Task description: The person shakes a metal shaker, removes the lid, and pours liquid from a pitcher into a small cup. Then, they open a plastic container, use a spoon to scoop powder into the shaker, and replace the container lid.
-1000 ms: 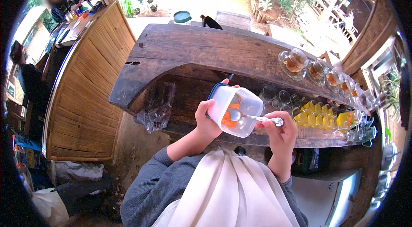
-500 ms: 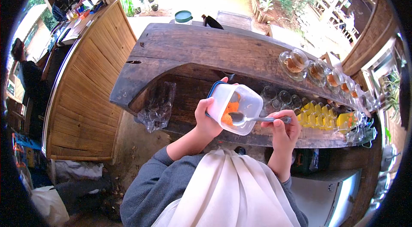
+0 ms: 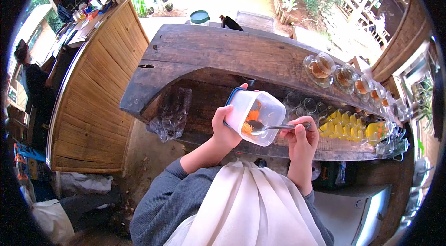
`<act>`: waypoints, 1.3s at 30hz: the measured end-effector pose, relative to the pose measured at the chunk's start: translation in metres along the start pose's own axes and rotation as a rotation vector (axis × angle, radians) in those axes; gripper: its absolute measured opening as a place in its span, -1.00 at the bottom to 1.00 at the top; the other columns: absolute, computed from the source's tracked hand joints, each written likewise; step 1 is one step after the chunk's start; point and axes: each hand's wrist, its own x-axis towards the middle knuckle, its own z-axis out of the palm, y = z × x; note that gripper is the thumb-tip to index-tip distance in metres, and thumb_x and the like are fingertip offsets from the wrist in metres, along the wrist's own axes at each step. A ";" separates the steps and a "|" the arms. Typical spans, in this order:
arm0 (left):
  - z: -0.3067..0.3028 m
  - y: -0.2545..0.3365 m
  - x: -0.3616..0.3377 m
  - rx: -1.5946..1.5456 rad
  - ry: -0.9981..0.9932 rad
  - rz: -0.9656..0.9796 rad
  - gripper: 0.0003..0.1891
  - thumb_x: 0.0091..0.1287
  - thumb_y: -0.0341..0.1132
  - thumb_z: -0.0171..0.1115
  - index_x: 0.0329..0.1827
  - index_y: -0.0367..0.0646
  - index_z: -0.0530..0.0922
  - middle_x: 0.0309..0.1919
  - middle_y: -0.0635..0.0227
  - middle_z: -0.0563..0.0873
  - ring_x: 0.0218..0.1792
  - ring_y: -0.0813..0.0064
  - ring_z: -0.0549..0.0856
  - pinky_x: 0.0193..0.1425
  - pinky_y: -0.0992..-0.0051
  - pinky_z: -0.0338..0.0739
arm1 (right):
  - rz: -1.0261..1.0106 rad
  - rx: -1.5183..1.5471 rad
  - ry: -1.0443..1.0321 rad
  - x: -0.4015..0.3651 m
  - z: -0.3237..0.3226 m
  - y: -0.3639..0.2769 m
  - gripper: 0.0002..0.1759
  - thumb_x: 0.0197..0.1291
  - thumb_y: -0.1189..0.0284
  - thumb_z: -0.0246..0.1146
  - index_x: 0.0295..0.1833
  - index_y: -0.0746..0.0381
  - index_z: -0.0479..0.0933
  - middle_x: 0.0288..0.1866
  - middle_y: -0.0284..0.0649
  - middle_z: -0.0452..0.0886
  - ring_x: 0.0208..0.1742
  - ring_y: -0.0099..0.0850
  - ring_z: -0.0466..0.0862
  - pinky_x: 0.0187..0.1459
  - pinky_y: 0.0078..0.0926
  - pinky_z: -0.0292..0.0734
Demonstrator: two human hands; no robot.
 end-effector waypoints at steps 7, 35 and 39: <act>-0.003 0.003 0.001 -0.013 0.006 0.020 -0.21 0.15 0.05 -0.03 0.45 -0.14 0.15 0.30 0.00 0.40 0.26 0.07 0.45 0.34 0.11 0.32 | -0.028 0.046 0.052 0.002 -0.001 -0.001 -0.80 0.27 0.43 0.25 -0.15 0.35 0.45 -0.29 -0.11 0.61 -0.33 -0.35 0.68 -0.29 -0.40 0.68; -0.093 0.051 -0.031 -0.388 0.314 0.254 -0.46 0.27 0.16 -0.07 0.16 0.04 0.49 0.08 0.26 0.62 0.04 0.02 0.62 -0.18 -0.09 0.60 | -0.074 -0.307 0.163 0.033 0.003 0.032 -0.88 0.31 0.49 0.20 -0.14 0.32 0.47 -0.34 -0.17 0.65 -0.36 -0.42 0.70 -0.26 -0.51 0.66; -0.104 0.049 -0.040 -0.403 0.351 0.239 -0.46 0.27 0.15 -0.06 0.16 0.03 0.49 0.06 0.25 0.63 -0.01 0.01 0.64 -0.20 -0.08 0.61 | -0.136 -0.390 0.154 0.034 0.003 0.036 -0.89 0.31 0.51 0.21 -0.14 0.32 0.47 -0.34 -0.15 0.67 -0.35 -0.41 0.71 -0.25 -0.56 0.63</act>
